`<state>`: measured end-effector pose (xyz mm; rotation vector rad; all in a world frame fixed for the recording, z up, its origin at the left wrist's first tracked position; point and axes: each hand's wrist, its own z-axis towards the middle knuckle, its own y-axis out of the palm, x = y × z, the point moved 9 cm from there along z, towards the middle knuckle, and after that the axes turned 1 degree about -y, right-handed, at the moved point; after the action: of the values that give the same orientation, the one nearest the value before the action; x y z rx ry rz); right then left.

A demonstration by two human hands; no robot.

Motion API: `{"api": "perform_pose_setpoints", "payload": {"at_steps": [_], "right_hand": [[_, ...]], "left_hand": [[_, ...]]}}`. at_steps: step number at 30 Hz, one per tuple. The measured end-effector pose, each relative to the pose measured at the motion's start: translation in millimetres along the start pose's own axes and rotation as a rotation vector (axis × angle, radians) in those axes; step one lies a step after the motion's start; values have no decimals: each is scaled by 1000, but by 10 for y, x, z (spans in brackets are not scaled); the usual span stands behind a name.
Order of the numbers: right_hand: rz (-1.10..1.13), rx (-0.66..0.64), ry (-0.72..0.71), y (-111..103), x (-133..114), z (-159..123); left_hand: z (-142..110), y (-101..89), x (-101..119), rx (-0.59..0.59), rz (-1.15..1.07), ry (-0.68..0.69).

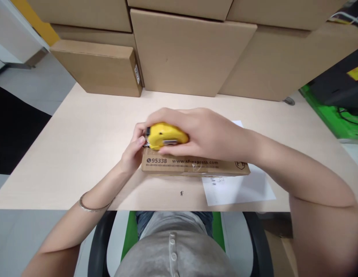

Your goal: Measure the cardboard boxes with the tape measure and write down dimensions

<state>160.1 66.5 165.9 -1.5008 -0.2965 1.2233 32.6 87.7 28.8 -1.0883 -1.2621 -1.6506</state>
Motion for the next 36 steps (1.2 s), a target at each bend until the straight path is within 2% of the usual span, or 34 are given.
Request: {"api": "perform_pose_setpoints", "payload": {"at_steps": [3, 6, 10, 12, 14, 20, 25, 28, 32, 36], "right_hand": [[1, 90, 70, -215, 221, -426], [-31, 195, 230, -450, 529, -1019], [32, 354, 345, -643, 843, -1751], [59, 406, 389, -647, 951, -1955], [65, 437, 395, -620, 985, -2018], [6, 432, 393, -622, 875, -1887], [-24, 274, 464, -692, 753, -1749], [-12, 217, 391, -639, 598, -1471], [-24, 157, 330, -344, 419, -925], [-111, 162, 191, -94, 132, -462]], "left_hand": [[9, 68, 121, -47, 17, 83], [18, 103, 132, -70, 4, 63], [50, 104, 118, -77, -56, 41], [75, 125, 128, -108, -86, 61], [96, 153, 150, -146, -103, 94], [114, 162, 193, -144, -80, 124], [101, 122, 192, -98, -48, 124], [91, 110, 189, -102, -22, 147], [59, 113, 199, -105, 14, 205], [14, 167, 212, -125, 5, 241]]}}
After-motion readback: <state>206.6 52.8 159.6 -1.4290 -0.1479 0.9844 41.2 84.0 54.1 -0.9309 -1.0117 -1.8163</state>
